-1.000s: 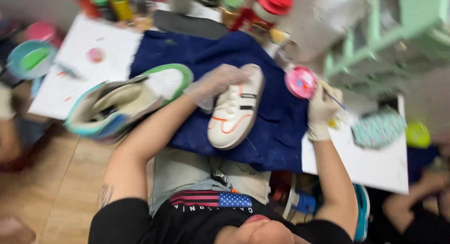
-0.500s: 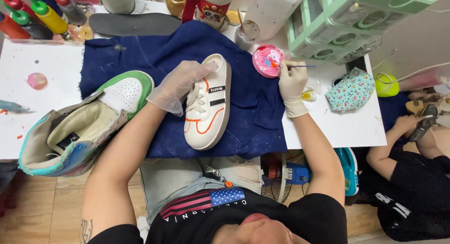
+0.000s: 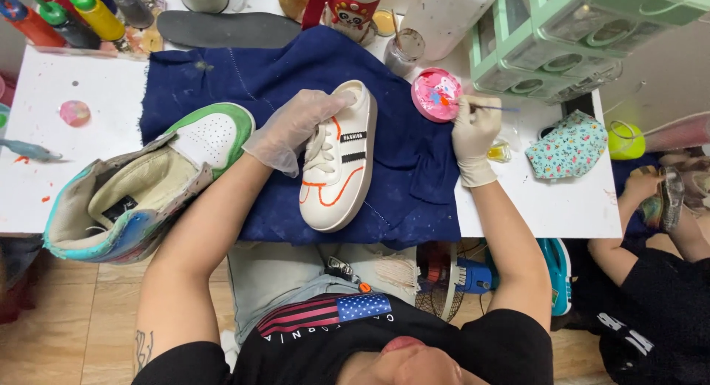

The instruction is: Painting orange details on a white sneaker using a fine brush.

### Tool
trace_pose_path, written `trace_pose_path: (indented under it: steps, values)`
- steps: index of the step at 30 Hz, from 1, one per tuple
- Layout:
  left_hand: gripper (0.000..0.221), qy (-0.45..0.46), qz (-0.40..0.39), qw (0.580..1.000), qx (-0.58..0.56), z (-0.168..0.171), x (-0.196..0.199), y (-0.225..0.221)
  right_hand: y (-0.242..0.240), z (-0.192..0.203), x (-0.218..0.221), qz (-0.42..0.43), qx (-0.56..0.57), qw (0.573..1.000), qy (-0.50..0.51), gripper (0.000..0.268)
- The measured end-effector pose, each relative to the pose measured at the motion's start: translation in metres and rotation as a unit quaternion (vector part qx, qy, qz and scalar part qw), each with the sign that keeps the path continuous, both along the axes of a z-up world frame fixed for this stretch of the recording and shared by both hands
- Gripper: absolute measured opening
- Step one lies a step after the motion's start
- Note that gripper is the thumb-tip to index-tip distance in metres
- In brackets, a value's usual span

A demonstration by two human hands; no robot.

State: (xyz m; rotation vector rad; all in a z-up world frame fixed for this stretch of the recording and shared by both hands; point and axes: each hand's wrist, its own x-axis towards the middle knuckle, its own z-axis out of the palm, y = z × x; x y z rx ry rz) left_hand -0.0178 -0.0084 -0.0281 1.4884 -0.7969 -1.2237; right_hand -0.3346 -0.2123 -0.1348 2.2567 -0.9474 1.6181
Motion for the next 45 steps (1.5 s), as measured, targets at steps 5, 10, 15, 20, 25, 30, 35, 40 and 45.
trace_pose_path:
  steps: [5,10,15,20,25,30,35,40,45]
  values:
    - [0.038,-0.019,-0.006,1.0,-0.003,-0.011,0.005,-0.005,-0.012,-0.012,-0.006,-0.004,0.003,1.0,0.013,0.018]
    - [0.042,-0.019,-0.012,1.0,0.004,0.006,0.0,0.006,0.008,0.01,0.007,0.032,-0.024,0.999,0.025,0.016]
    - [0.045,-0.019,-0.023,0.999,-0.013,0.005,-0.005,0.002,0.104,0.074,0.065,0.175,0.183,0.955,-0.156,0.03]
    - [0.045,-0.002,-0.03,1.0,-0.002,0.012,-0.004,0.008,0.148,0.082,0.12,0.363,0.209,0.896,-0.149,0.031]
    - [0.045,-0.002,-0.045,0.999,-0.001,-0.003,-0.001,0.002,0.116,0.094,0.148,0.497,0.178,0.846,-0.078,0.033]
    - [0.048,-0.025,-0.08,0.996,-0.013,-0.012,0.005,-0.01,0.112,0.09,0.154,0.576,0.233,0.779,-0.081,0.036]
    - [0.053,-0.045,-0.117,0.992,-0.008,0.008,0.008,-0.004,0.12,0.089,0.156,0.607,0.254,0.746,-0.105,0.032]
    - [0.058,-0.049,-0.142,0.989,-0.003,0.023,0.007,0.003,0.123,0.086,0.151,0.59,0.264,0.76,-0.067,0.031]
    - [0.057,-0.06,-0.157,0.985,-0.03,-0.013,0.011,-0.016,0.126,0.104,0.155,0.593,0.267,0.759,-0.034,0.032]
